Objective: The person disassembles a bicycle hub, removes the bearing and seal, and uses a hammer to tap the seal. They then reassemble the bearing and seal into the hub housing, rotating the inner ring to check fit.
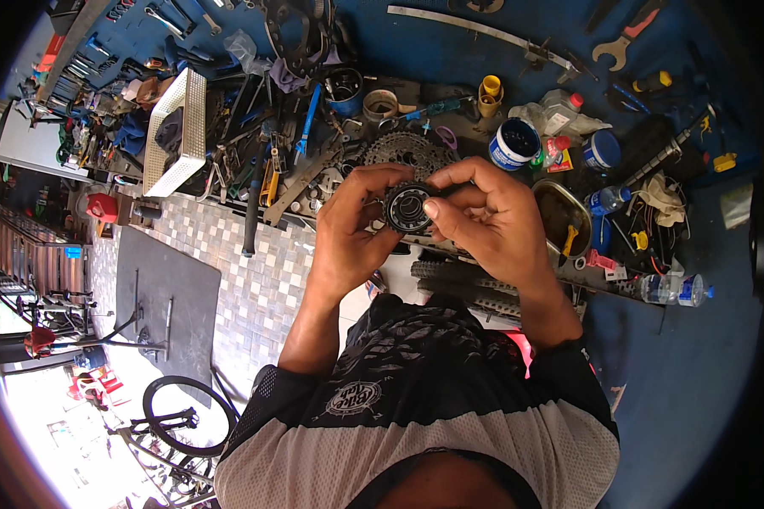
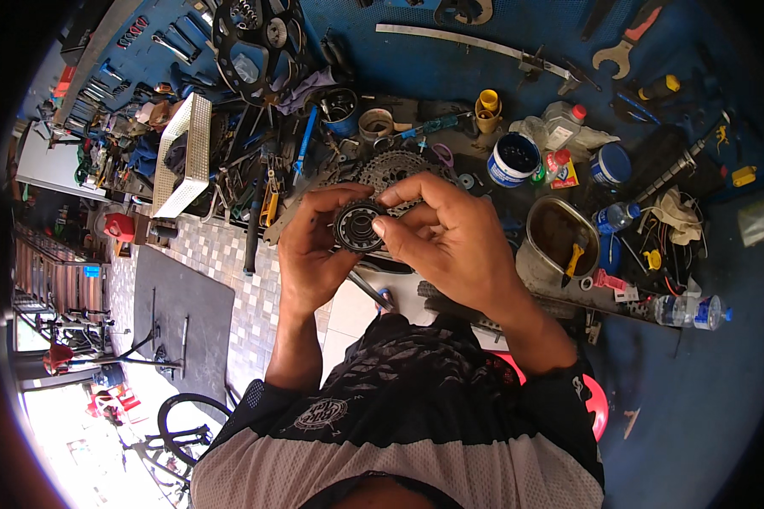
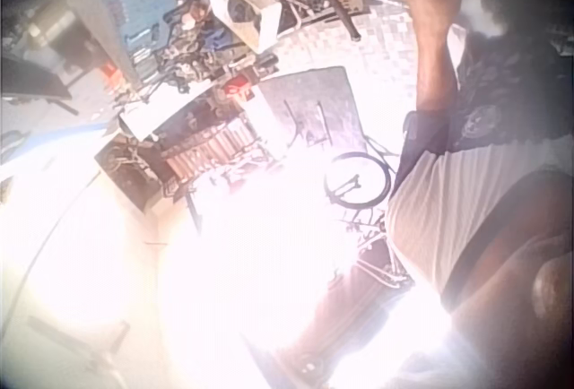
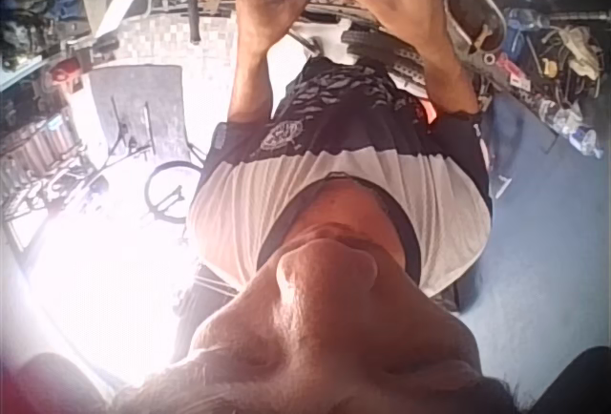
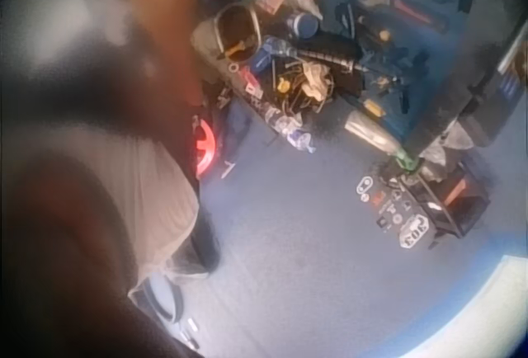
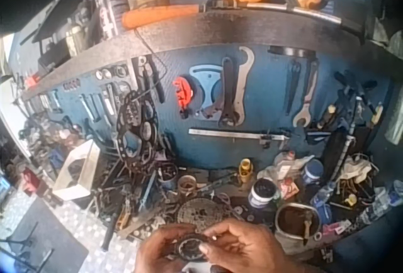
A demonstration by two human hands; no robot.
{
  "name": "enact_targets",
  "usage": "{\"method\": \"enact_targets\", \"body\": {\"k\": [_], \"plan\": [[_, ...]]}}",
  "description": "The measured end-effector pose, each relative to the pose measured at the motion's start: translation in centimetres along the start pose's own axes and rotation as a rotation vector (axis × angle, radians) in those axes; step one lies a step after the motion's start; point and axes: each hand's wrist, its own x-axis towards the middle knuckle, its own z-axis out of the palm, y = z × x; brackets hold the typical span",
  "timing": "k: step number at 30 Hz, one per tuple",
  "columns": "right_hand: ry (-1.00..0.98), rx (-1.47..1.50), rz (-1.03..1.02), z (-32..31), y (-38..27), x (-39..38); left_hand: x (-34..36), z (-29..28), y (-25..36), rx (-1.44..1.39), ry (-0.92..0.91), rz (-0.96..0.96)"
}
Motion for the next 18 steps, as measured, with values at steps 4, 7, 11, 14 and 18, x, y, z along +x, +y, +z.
{"method": "enact_targets", "body": {"k": [4,7,11,14,18], "plan": [[-0.003,0.010,-0.020,-0.1,0.1,0.6,0.6,-0.2,-0.4,0.028,0.000,0.022],[-0.005,0.003,-0.014,-0.1,0.0,0.5,0.5,0.0,-0.3,0.006,0.008,0.020],[0.026,-0.006,-0.065,0.2,-0.5,0.1,0.3,0.1,0.1,-0.063,-0.013,-0.008],[0.012,-0.039,-0.089,0.2,-0.9,-0.1,0.2,0.0,0.4,-0.073,-0.035,-0.011],[0.048,-0.221,-0.191,0.8,-1.2,-0.6,0.0,-0.2,0.2,-0.135,-0.049,-0.031]]}}
